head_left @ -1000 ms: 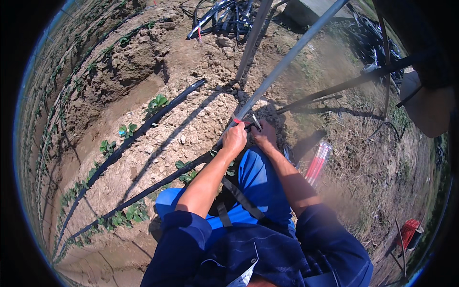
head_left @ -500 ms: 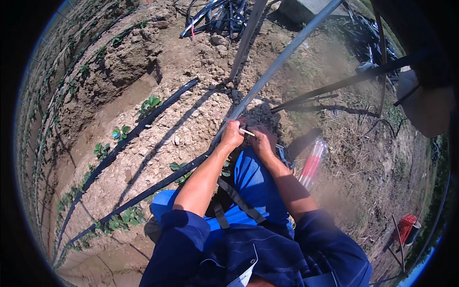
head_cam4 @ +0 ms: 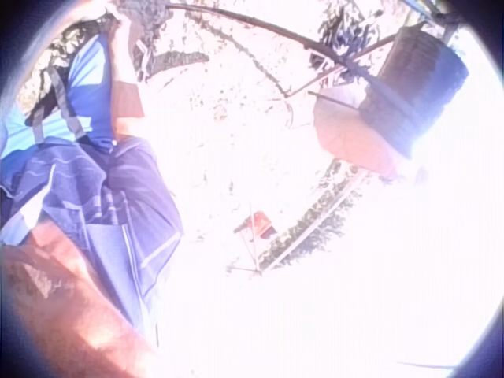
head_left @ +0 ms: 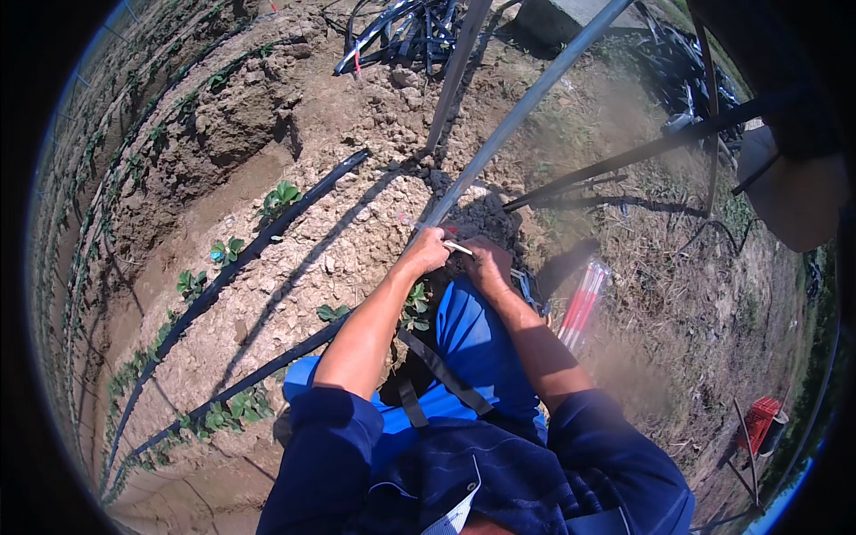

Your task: The person kneels in a field and adjusts a black irrigation pipe along a row of plants. They then use a red marker to mark a spot on a metal support pole and use a tool to secure the pipe to the pole with a tie.

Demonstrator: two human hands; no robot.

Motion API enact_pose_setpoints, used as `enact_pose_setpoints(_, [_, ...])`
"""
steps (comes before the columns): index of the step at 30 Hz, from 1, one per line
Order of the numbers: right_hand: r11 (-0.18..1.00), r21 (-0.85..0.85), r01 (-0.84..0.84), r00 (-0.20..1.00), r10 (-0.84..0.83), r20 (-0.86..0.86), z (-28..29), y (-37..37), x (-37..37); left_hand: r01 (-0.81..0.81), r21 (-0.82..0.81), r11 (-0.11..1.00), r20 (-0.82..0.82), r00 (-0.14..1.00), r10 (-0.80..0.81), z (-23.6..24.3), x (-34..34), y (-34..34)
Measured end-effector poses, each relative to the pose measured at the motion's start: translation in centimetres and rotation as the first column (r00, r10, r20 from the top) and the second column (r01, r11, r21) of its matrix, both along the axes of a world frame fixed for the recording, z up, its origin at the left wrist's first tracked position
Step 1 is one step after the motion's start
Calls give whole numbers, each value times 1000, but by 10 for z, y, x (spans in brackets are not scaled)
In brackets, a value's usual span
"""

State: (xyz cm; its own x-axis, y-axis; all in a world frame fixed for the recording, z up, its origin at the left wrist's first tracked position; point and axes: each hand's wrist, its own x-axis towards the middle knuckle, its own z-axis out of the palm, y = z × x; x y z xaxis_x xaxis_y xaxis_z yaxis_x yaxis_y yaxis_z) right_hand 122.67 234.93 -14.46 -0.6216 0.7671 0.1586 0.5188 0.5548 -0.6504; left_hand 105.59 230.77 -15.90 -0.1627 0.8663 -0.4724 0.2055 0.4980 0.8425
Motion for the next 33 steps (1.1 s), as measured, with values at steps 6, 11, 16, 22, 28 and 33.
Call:
enact_pose_setpoints(6, [984, -117, 134, 984, -146, -99, 3, 5, 0, 19, 240, 971, -215, 976, 34, -16, 8, 1])
enact_pose_setpoints(11, [827, -542, 147, 989, -142, 50, 14, 18, 2, 23, 288, 957, -250, 967, 52, -12, 13, -3])
enact_pose_setpoints(16, [823, -565, 58, 996, -82, -17, 25, 15, -3, 21, 289, 957, -290, 955, 67, -11, 12, -5])
enact_pose_setpoints(22, [948, -308, 78, 995, -95, -39, 13, 11, 2, 47, 202, 978, -319, 947, 20, 6, 16, -1])
enact_pose_setpoints(28, [987, -138, 82, 997, -81, 9, -15, 6, 3, 98, 117, 988, -486, 874, -29, 26, 14, -5])
enact_pose_setpoints(33, [987, -163, -9, 989, -16, -150, -25, 0, -9, -12, 41, 999, -249, 968, 22, 15, 2, -2])
